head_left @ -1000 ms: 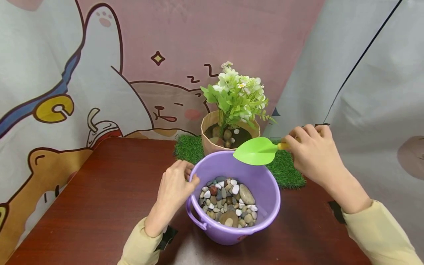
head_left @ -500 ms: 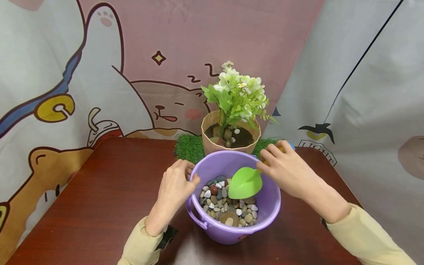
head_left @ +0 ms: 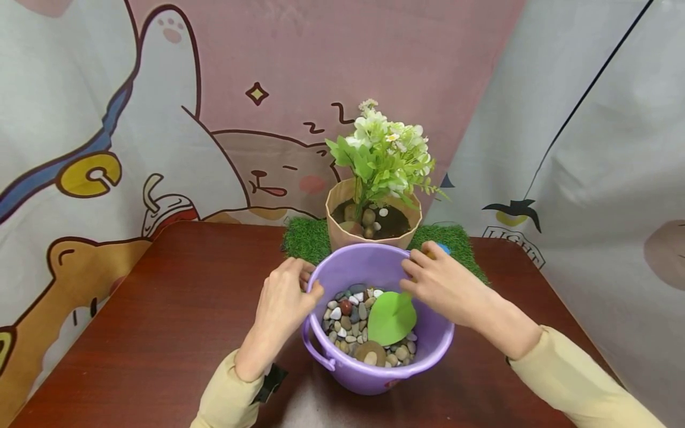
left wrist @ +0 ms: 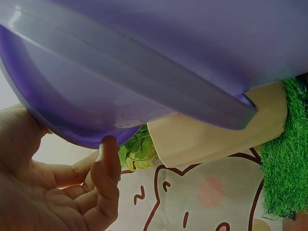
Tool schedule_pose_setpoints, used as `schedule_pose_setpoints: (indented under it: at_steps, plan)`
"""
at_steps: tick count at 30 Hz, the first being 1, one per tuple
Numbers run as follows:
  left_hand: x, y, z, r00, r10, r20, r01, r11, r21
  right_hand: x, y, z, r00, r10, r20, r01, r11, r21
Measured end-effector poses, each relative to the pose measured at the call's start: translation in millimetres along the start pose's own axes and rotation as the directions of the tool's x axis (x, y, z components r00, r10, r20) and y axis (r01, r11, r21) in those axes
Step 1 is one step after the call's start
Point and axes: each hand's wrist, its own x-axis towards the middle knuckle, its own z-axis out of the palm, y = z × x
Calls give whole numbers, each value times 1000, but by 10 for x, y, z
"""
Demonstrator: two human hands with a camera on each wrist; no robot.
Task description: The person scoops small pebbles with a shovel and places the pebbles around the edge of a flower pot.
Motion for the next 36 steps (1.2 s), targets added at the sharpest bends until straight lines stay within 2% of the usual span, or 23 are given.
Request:
schedule_pose_setpoints:
  at_steps: [7, 13, 17, 21, 28, 36]
  plan:
    - [-1, 0, -2, 1000, 1, -2, -1, 1000, 1, 15, 52, 139, 999, -7, 38, 3, 995, 99]
    - [-1, 4, -5, 1000, -3, 1, 3, 1000, -3, 35, 98, 192, 1000, -14, 19, 11, 989, 148]
    - [-1, 2, -5, 1000, -1, 0, 1, 1000, -3, 78, 56, 221, 998, -54, 35, 46, 979, 197]
    - [-1, -3, -2, 1000, 1, -3, -1, 1000, -2, 137, -15, 269, 994, -99, 41, 86, 964, 251]
    - [-4, -8, 3, 1000, 6, -8, -6, 1000, -2, 160, -24, 354, 997, -83, 2, 77, 938, 337]
    - [-2, -4, 6, 1000, 4, -6, -4, 1000, -6, 182, 7, 352, 996, -88, -15, 86, 898, 432]
